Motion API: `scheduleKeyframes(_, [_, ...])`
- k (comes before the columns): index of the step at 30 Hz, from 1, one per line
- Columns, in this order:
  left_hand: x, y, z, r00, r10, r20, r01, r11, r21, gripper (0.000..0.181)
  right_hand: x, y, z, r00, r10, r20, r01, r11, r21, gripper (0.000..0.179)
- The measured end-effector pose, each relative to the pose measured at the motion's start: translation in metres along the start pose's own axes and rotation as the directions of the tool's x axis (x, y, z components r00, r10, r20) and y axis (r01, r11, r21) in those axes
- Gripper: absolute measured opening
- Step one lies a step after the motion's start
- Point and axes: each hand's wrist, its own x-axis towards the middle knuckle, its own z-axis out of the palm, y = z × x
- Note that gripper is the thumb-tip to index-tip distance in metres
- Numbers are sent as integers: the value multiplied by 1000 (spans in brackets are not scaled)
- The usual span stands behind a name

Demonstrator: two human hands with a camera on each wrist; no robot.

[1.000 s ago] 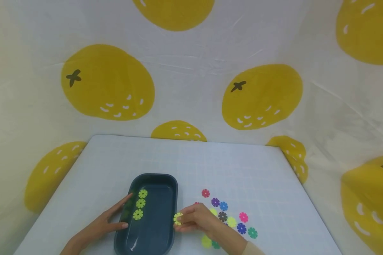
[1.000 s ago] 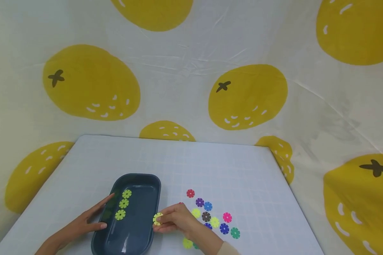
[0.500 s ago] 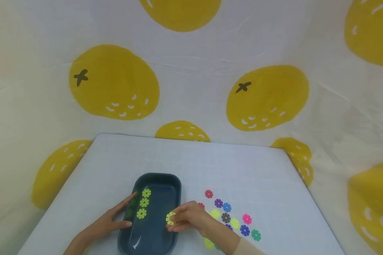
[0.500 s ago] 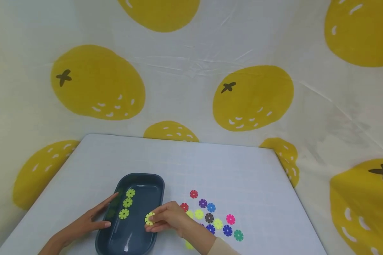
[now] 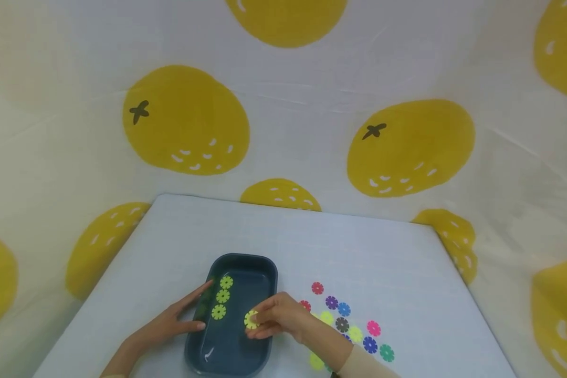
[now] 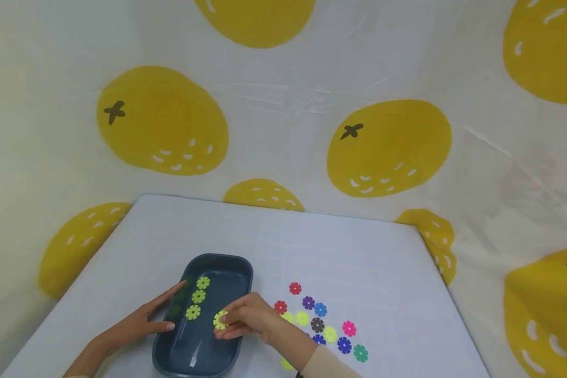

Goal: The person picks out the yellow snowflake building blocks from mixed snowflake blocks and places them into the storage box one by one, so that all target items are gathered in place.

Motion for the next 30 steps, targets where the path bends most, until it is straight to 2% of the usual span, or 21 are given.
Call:
scheduleKeyframes(13, [2, 1, -1, 999, 30, 13, -30, 999, -19, 86, 8, -9, 7, 1000, -18, 0, 18, 997, -77, 9])
scheduleKeyframes(25, [1, -2, -1, 1000, 0, 16, 1, 1000, -29, 86, 19, -29, 16, 998, -42, 44, 49, 980, -192, 10])
scheduleKeyframes(30, [0, -2, -2, 999, 19, 28, -18, 999, -38, 86, 20, -34, 22, 996, -40, 79, 57, 976, -212, 10])
